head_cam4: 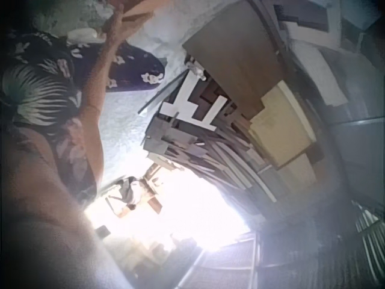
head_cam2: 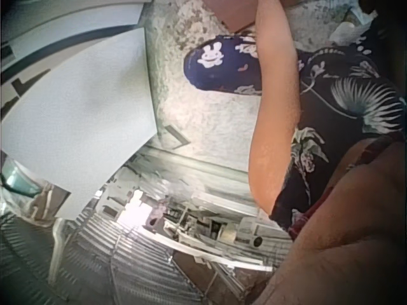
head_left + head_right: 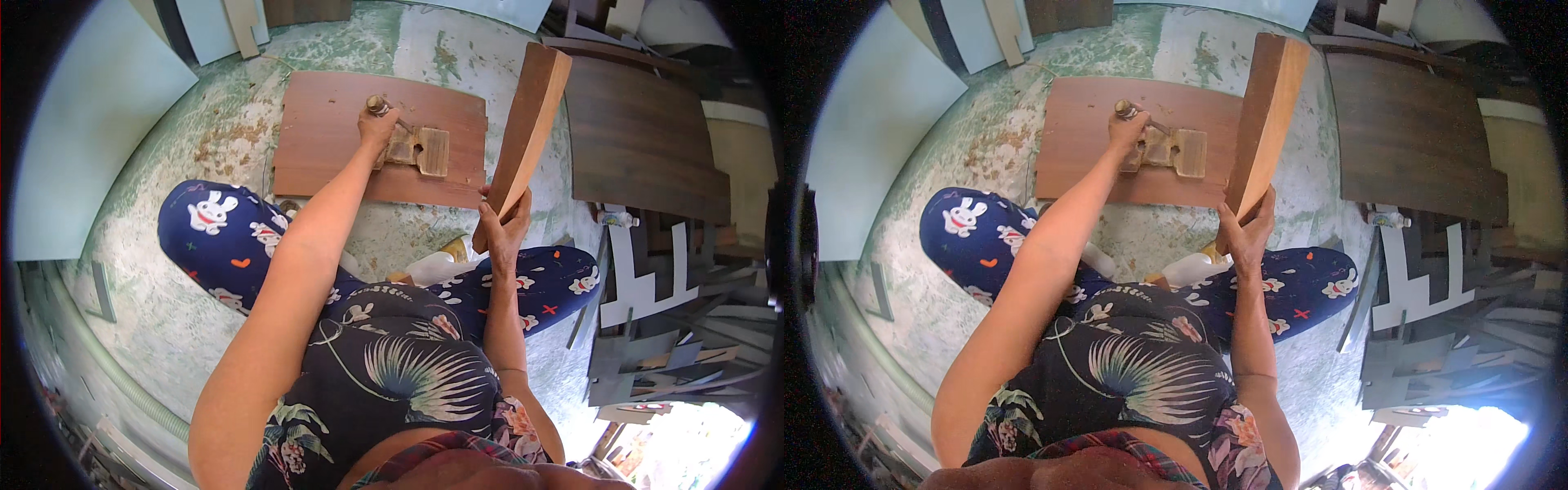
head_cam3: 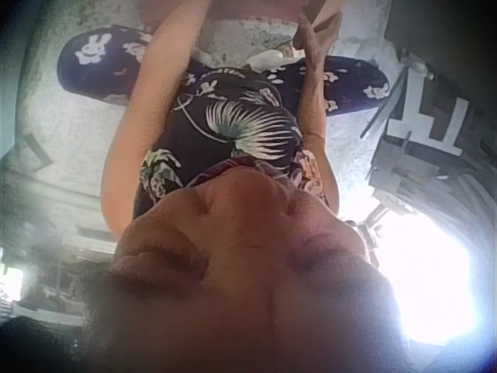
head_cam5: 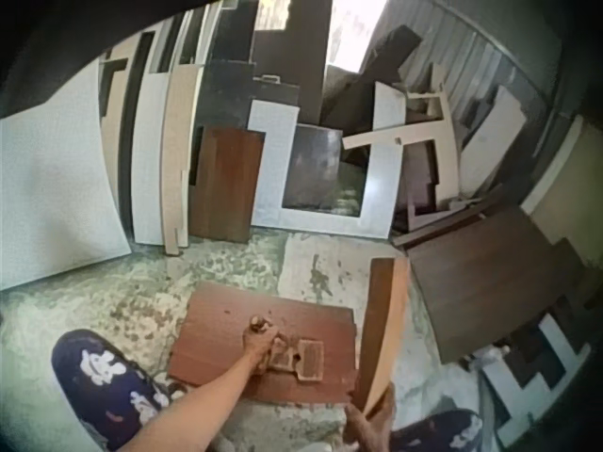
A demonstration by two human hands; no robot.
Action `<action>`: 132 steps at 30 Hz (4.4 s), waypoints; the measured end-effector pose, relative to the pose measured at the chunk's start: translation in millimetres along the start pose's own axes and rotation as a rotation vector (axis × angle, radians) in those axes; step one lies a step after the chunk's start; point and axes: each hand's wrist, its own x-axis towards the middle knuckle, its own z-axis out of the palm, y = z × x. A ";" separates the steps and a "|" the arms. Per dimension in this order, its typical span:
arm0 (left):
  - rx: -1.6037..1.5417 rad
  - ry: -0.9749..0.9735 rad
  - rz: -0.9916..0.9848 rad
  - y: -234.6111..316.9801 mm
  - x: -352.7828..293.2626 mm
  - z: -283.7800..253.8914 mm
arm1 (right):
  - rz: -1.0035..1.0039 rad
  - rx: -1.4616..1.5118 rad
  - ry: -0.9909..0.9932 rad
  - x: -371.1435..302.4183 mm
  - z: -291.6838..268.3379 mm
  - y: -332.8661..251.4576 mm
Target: Assembling and fitting wooden furniture components together using a hammer and wooden block.
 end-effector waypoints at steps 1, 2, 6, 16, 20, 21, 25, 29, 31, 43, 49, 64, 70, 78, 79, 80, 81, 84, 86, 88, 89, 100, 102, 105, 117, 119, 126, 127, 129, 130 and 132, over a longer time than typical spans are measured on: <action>-0.011 0.012 -0.003 0.2 -1.8 -1.2 | 0.027 0.012 -0.012 1.3 3.0 -1.5; -0.054 0.012 -0.034 0.2 -3.8 -2.6 | 0.054 0.023 -0.024 3.0 5.4 -2.7; -0.151 -0.029 -0.055 -1.3 -10.3 -8.2 | -0.008 -0.262 -0.081 16.6 8.8 -6.1; -0.180 -0.033 -0.073 0.5 -12.8 -6.8 | -0.201 -0.592 -0.369 58.9 43.5 -83.7; 0.071 -0.001 -0.009 -8.4 -3.7 -1.4 | -0.394 -0.665 -0.452 73.5 59.0 -107.1; 0.128 0.018 0.024 -11.8 -0.7 -0.5 | -0.399 -0.667 -0.453 78.1 62.7 -104.4; -0.004 0.017 0.072 -18.8 -0.3 -5.3 | -0.256 -0.937 -0.663 94.2 81.0 -100.0; -0.056 -0.105 0.052 -5.6 -18.0 -3.4 | -0.163 -1.098 -0.697 102.0 78.0 -100.4; 0.019 -0.060 -0.006 1.0 -13.6 -1.8 | -0.229 -1.034 -0.645 99.0 77.8 -98.5; -0.249 -0.077 -0.011 5.4 -20.3 0.3 | -0.108 -0.875 -0.618 91.3 59.1 -79.9; -0.005 0.041 0.005 -20.8 -2.6 3.3 | 0.015 -0.882 -0.649 87.4 58.4 -56.7; 0.541 -0.262 0.433 5.4 -72.2 94.5 | -0.140 -0.486 -0.121 51.1 -46.8 -4.2; 0.655 -0.290 0.454 14.3 -85.9 113.2 | 0.136 -0.385 -0.024 32.9 -60.5 -2.2; 0.673 -0.303 0.406 17.3 -78.9 129.3 | 0.114 -0.405 0.090 13.4 -70.8 14.4; 0.672 -0.314 0.404 19.0 -79.1 132.6 | 0.082 -0.393 0.147 8.9 -69.2 16.9; 0.687 -0.324 0.402 20.7 -79.7 136.3 | 0.086 -0.415 0.160 4.6 -68.1 25.4; 0.702 -0.335 0.402 22.4 -80.6 140.1 | 0.090 -0.438 0.175 0.3 -65.8 32.7; 0.683 -0.271 0.559 -2.2 -71.7 142.4 | 0.158 -0.560 0.013 1.6 -49.9 27.2; 0.678 -0.238 0.594 -9.9 -75.3 149.6 | 0.158 -0.541 -0.066 1.7 -54.4 36.1; 0.676 -0.207 0.625 -13.5 -75.4 154.2 | 0.109 -0.552 -0.011 2.1 -56.1 36.7; 0.694 -0.218 0.603 -13.1 -73.0 156.0 | 0.059 -0.561 0.041 1.9 -54.5 33.4; 0.676 -0.182 0.680 -16.3 -67.6 153.5 | 0.111 -0.531 -0.039 8.3 -44.2 28.2; 0.642 -0.178 0.640 -9.7 -63.7 150.6 | 0.106 -0.517 -0.021 9.7 -41.3 17.6; 0.609 -0.221 0.521 1.8 -66.1 146.8 | 0.068 -0.528 0.022 9.9 -44.2 18.4; 0.636 -0.188 0.641 -6.3 -64.1 149.5 | 0.182 -0.573 0.067 9.2 -38.1 17.5; 0.645 -0.192 0.644 -12.9 -61.0 148.0 | 0.310 -0.593 -0.038 14.1 -38.4 18.1; 0.666 -0.191 0.691 -14.1 -61.3 148.5 | 0.231 -0.569 -0.008 11.8 -33.3 15.3; 0.664 -0.187 0.695 -16.0 -61.6 147.5 | 0.225 -0.569 -0.008 11.5 -35.4 20.2; 0.690 -0.259 0.626 -22.7 -60.4 143.3 | 0.104 -0.664 -0.093 10.5 -37.4 35.4; 0.695 -0.254 0.624 -21.5 -62.7 143.6 | 0.113 -0.633 -0.079 6.7 -35.8 31.5; 0.653 -0.208 0.675 -17.9 -66.7 148.1 | 0.126 -0.576 -0.040 8.1 -35.3 23.4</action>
